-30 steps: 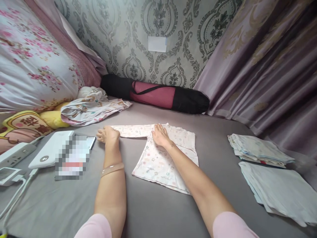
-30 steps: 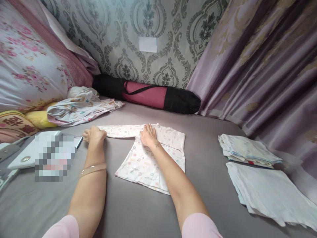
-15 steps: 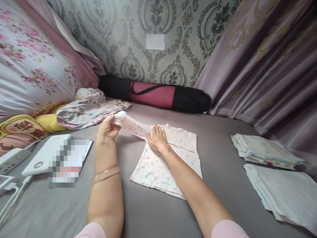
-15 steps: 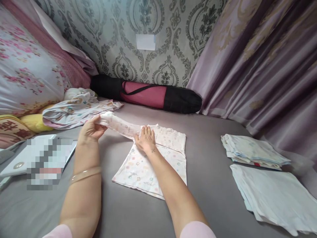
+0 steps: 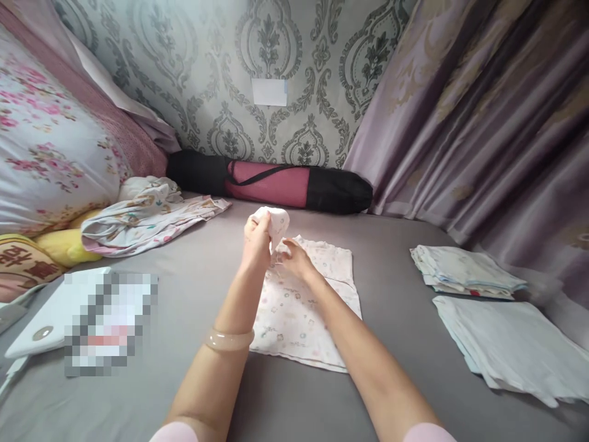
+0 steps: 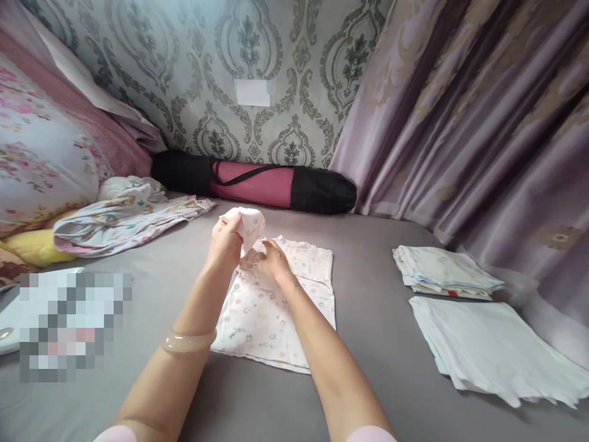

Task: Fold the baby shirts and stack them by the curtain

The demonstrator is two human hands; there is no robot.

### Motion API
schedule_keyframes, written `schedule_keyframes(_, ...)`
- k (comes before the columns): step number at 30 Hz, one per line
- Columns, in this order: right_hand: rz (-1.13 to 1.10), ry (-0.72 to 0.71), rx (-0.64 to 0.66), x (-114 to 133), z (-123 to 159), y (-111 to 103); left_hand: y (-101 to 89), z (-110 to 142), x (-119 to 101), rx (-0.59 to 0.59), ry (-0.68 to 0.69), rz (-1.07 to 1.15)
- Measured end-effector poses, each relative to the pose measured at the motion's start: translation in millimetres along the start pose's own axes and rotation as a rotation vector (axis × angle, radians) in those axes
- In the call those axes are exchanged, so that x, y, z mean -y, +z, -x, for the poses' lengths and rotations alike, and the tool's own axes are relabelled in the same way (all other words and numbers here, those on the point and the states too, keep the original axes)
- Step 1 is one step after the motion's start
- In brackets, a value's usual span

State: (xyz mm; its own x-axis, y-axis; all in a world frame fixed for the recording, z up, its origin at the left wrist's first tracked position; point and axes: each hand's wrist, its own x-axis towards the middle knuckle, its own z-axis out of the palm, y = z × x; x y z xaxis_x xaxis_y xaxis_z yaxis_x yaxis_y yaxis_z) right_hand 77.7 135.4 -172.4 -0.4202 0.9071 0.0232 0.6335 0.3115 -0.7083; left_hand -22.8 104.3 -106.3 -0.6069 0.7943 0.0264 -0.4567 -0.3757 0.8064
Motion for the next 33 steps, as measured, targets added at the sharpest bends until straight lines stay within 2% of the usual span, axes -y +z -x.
schedule_keyframes(2,-0.403,0.188,-0.065,-6,8,-17,4.7,7,10,0.024,0.01,-0.066)
schedule_keyframes(5,-0.987,0.453,-0.012,-16,25,-46,11.0,22,25,0.093,0.104,-0.225)
schedule_keyframes(8,-1.232,0.544,0.032,-28,40,-70,17.5,42,39,0.192,0.164,-0.39)
schedule_keyframes(11,-1.267,0.565,0.039,-39,46,-79,21.6,58,49,0.346,0.131,-0.543)
schedule_keyframes(14,-1.263,0.559,0.055,-45,47,-78,18.7,59,53,0.512,0.05,-0.676)
schedule_keyframes(16,-1.258,0.551,0.028,-45,46,-75,10.7,49,53,0.494,0.037,-0.715)
schedule_keyframes(18,-1.228,0.528,-0.012,-44,46,-72,-2.6,34,51,0.375,0.064,-0.78)
schedule_keyframes(21,-1.124,0.495,-0.101,-45,47,-69,-27.1,13,47,0.2,0.073,-1.012)
schedule_keyframes(23,-1.058,0.494,-0.181,-48,46,-68,-40.9,6,45,0.174,0.035,-1.181)
schedule_keyframes(26,-0.985,0.492,-0.266,-55,43,-70,-51.1,9,48,0.309,0.001,-1.382)
schedule_keyframes(29,-0.9,0.446,-0.335,-66,40,-73,-51.5,16,54,0.476,0.037,-1.55)
schedule_keyframes(33,-0.741,0.385,-0.397,-89,37,-75,-50.4,20,60,0.532,0.127,-1.683)
